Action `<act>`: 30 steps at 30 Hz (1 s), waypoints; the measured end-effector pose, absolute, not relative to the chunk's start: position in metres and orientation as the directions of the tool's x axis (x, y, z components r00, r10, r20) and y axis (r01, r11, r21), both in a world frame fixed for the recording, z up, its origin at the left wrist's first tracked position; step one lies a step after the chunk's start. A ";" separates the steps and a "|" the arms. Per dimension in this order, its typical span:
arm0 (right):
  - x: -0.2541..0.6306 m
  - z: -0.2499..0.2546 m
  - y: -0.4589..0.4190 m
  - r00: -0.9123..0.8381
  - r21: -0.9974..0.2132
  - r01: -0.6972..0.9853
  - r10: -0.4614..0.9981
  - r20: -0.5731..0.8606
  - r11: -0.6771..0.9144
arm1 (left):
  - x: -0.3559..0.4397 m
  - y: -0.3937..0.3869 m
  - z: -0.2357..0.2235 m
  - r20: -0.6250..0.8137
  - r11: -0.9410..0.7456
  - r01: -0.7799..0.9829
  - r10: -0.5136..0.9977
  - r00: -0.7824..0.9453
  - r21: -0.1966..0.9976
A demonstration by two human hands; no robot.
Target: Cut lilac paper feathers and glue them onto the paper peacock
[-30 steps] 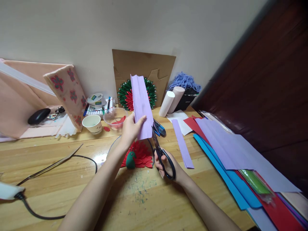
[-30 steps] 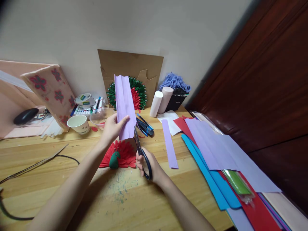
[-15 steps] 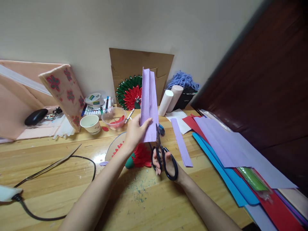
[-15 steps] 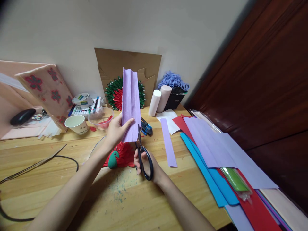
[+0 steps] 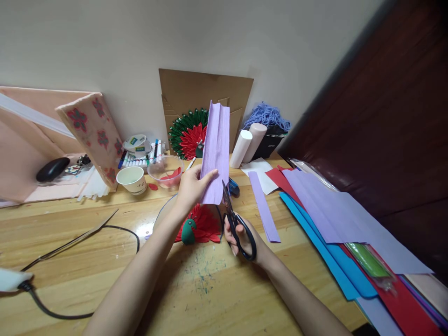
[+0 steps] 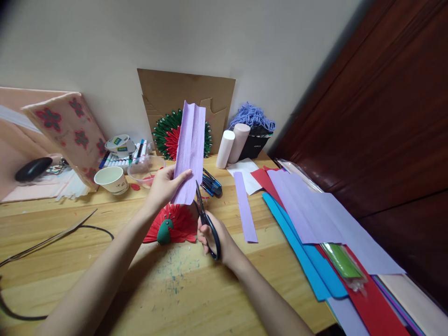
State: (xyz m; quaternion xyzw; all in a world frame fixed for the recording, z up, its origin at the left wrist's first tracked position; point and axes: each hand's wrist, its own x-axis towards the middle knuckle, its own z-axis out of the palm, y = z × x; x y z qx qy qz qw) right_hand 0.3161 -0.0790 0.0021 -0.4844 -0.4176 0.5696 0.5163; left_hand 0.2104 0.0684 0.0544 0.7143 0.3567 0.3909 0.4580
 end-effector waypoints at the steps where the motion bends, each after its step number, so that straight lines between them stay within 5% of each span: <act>1: 0.316 0.003 -0.079 0.002 -0.977 -0.175 0.992 -0.124 -0.121 | 0.210 0.069 0.055 0.232 -0.327 0.152 0.867 0.441 0.933; 10: 0.321 0.003 -0.081 -0.084 -0.972 -0.180 0.987 -0.139 -0.152 | 0.203 0.071 0.066 0.172 -0.275 0.156 0.863 0.474 0.949; 21: 0.323 -0.014 -0.079 -0.229 -0.930 -0.314 0.966 -0.122 -0.192 | 0.198 0.074 0.067 0.205 -0.416 0.232 0.771 0.603 0.879; 30: 0.338 -0.005 -0.087 -0.356 -0.962 -0.186 0.926 -0.125 -0.202 | 0.187 0.074 0.078 0.112 -0.371 0.224 0.699 0.706 0.901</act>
